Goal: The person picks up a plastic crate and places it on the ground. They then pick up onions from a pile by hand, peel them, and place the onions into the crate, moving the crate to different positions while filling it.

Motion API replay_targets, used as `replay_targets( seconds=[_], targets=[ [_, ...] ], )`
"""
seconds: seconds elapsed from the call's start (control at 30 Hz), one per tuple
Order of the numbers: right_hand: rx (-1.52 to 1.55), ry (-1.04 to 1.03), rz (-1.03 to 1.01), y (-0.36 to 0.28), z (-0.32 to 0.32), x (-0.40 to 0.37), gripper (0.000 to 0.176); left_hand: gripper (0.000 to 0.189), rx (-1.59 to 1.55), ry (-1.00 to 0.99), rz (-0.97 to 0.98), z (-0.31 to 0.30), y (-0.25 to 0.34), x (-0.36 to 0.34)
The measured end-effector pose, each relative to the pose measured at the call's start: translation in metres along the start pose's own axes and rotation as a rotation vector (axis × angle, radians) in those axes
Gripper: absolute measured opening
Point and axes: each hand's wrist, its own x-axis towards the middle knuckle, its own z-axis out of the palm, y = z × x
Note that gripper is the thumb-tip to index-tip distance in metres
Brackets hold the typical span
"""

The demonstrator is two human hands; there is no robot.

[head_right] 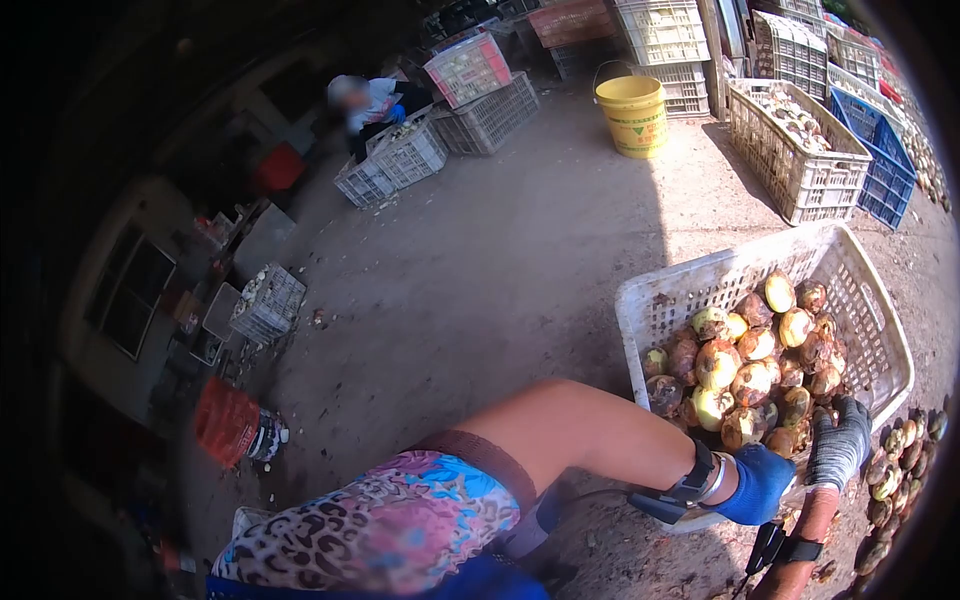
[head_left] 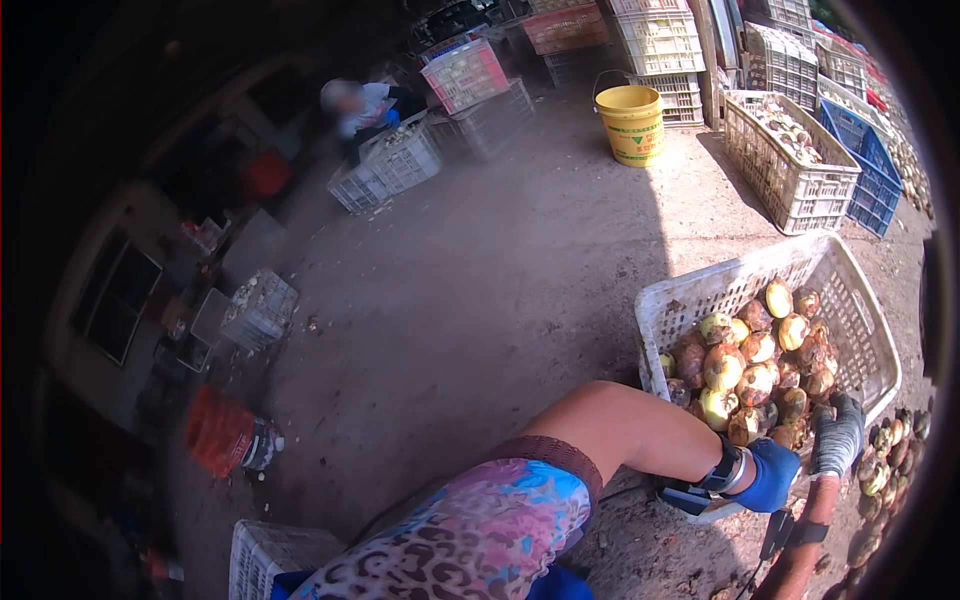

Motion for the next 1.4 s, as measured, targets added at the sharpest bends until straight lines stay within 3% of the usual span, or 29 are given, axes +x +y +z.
replay_targets(
  seconds=[0.33,0.4,0.47,0.5,0.53,0.57,0.6,0.63,0.7,0.9,1.1,1.17,1.4],
  targets=[
    [-0.044,0.017,0.002,-0.007,-0.007,-0.001,0.03,0.024,-0.165,0.081,-0.017,0.004,-0.007,0.003],
    [-0.038,-0.02,0.025,-0.01,-0.01,0.0,0.033,0.023,-0.174,0.109,-0.027,0.028,-0.017,0.018],
    [-0.028,-0.018,0.018,-0.008,-0.009,-0.001,0.033,0.02,0.162,0.043,0.254,0.053,-0.03,0.035],
    [-0.021,-0.039,0.009,-0.01,-0.011,-0.001,0.033,0.02,0.203,0.001,0.129,0.051,-0.025,0.035],
    [-0.027,-0.042,-0.014,-0.008,-0.011,-0.001,0.033,0.021,0.269,-0.118,0.149,0.005,-0.001,0.006],
    [-0.035,-0.047,-0.04,-0.003,-0.008,0.0,0.033,0.022,0.322,-0.164,0.125,0.005,-0.001,0.007],
    [-0.015,-0.047,-0.027,0.006,0.001,0.003,0.033,0.021,0.196,-0.115,0.05,0.001,0.002,0.003],
    [0.004,-0.029,-0.006,0.008,0.003,0.004,0.033,0.023,0.367,-0.111,0.203,0.002,0.0,0.005],
    [-0.031,-0.007,0.012,0.008,0.002,0.005,0.032,0.02,0.247,-0.079,0.076,0.0,0.003,0.004],
    [-0.042,-0.062,-0.011,0.005,-0.002,0.004,0.036,0.024,0.064,-0.006,0.008,-0.016,0.006,-0.01],
    [-0.034,-0.058,0.001,0.006,-0.001,0.004,0.037,0.022,0.138,0.005,0.083,-0.011,0.005,-0.006],
    [-0.04,-0.055,0.025,0.008,0.001,0.005,0.037,0.022,0.03,0.003,-0.029,-0.021,0.009,-0.014],
    [0.005,-0.024,0.008,0.018,0.008,0.005,0.036,0.022,0.07,-0.012,-0.022,-0.012,0.006,-0.005]
  ],
)
